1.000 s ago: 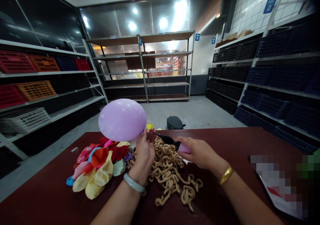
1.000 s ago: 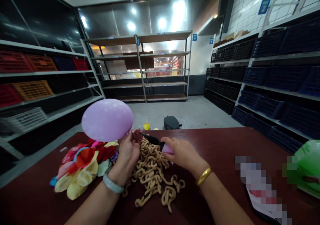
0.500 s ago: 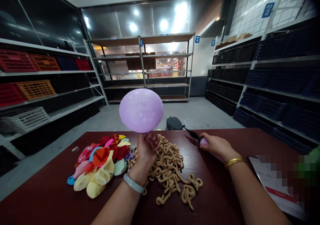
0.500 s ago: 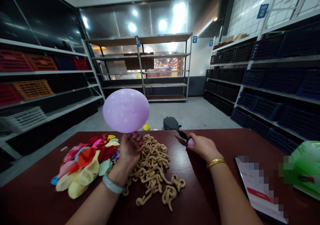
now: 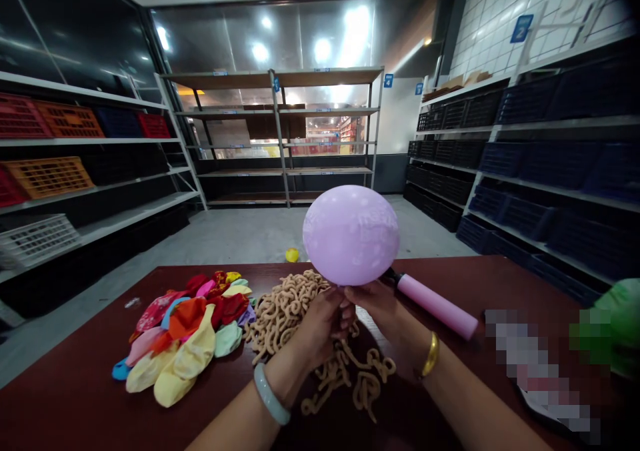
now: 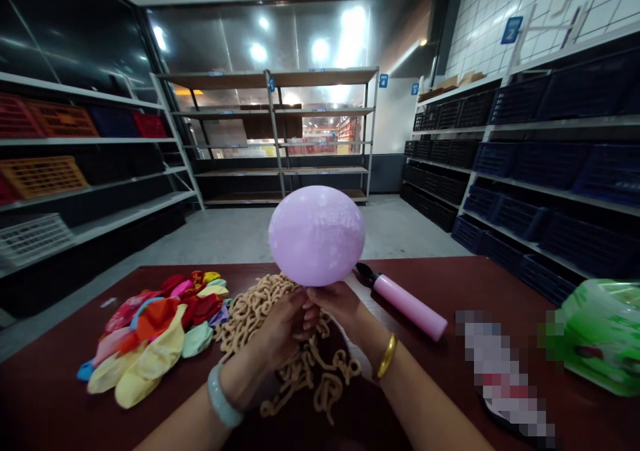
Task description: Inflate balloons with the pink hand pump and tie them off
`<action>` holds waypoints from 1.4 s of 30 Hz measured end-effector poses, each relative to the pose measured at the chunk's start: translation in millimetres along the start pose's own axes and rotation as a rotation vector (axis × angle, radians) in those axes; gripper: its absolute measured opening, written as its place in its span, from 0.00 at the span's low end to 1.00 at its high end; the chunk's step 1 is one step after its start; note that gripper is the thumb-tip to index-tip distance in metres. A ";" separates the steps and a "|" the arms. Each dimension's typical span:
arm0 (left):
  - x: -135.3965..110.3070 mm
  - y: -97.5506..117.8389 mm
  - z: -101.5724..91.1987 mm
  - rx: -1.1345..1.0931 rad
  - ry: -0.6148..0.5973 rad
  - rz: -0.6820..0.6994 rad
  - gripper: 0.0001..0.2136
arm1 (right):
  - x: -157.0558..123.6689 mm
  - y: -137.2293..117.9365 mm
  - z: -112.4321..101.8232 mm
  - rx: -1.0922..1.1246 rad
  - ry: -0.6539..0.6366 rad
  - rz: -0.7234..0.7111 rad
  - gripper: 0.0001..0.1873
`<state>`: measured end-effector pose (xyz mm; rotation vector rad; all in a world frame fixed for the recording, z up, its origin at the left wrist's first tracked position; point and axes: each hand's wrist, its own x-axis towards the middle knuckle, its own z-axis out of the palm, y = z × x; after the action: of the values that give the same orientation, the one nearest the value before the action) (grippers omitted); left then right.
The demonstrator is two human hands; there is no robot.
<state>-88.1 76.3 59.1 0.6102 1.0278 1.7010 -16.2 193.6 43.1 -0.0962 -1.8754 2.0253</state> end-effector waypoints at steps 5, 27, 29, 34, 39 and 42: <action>0.6 -2.5 0.8 0.069 0.003 -0.071 0.21 | -5.5 -3.8 -1.1 0.255 0.019 0.053 0.12; -0.9 2.6 -5.3 0.268 -0.004 0.202 0.23 | -4.7 -15.7 13.6 0.068 0.270 -0.126 0.19; 0.4 3.5 -6.5 0.346 -0.005 0.242 0.23 | -5.5 -16.0 15.3 0.044 0.270 -0.109 0.17; 4.4 5.8 -9.1 0.509 0.058 0.353 0.13 | -7.9 -17.5 20.0 0.067 0.270 -0.119 0.14; 3.5 20.2 -14.7 0.636 0.061 0.446 0.11 | -1.5 -32.5 26.8 0.186 0.209 -0.118 0.12; 1.6 33.0 -21.3 0.714 0.094 0.536 0.10 | 10.7 -44.9 32.6 0.112 0.211 -0.137 0.15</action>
<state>-122.0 66.3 76.4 1.3694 1.6646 1.7958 -25.8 167.9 92.5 -0.1419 -1.5938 1.9401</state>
